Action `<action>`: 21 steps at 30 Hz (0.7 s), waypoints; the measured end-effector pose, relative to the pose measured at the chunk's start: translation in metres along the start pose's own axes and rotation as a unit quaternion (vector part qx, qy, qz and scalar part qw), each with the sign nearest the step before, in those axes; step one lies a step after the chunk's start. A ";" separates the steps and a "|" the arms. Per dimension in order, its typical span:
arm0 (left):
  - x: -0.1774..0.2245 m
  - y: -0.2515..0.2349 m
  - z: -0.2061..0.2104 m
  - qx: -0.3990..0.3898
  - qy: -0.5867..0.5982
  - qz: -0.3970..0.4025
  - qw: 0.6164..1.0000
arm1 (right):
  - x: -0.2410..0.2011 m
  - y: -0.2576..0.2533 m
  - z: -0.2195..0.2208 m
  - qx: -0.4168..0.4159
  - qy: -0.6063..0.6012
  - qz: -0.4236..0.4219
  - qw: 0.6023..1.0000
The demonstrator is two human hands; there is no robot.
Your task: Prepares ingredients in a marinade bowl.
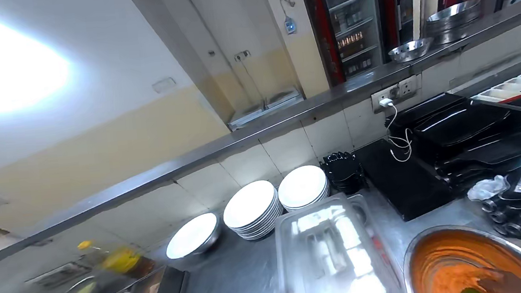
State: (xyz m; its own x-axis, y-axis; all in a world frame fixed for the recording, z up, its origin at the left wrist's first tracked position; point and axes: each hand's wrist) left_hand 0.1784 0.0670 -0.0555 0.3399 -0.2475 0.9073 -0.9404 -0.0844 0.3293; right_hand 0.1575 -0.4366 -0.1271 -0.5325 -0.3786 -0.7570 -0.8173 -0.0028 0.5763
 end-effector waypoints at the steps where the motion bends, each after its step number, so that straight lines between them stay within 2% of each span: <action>1: 0.003 -0.010 0.000 -0.025 -0.030 -0.012 0.999 | 0.000 0.000 0.000 0.000 0.001 0.002 1.000; 6: -0.001 -0.038 0.034 -0.081 0.066 -0.087 0.991 | -0.006 0.001 0.002 0.006 0.016 -0.002 1.000; 9: -0.014 -0.042 0.038 -0.096 0.140 -0.083 0.982 | -0.006 -0.003 0.003 0.014 0.014 -0.004 1.000; 11: -0.019 -0.037 0.033 -0.073 0.188 -0.072 0.977 | -0.010 -0.006 0.005 0.013 0.021 -0.004 1.000; 15: -0.035 -0.014 -0.008 -0.018 0.198 -0.078 0.977 | -0.022 -0.015 0.018 0.001 0.046 -0.022 0.999; 21: -0.080 0.033 -0.103 0.058 0.146 -0.101 0.982 | -0.048 -0.029 0.056 -0.007 0.077 -0.034 0.996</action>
State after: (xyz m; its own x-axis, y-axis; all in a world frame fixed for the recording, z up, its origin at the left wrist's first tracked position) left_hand 0.1209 0.1836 -0.0905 0.4910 0.0708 0.8683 -0.8422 -0.2164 0.4939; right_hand 0.1949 -0.3666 -0.1246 -0.4359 -0.5139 -0.7388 -0.8465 -0.0447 0.5306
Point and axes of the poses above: each hand's wrist, its own y-axis away from the middle knuckle, its own z-axis out of the palm, x = y × z, and after that the axes turned 13 degrees about -x, right-handed
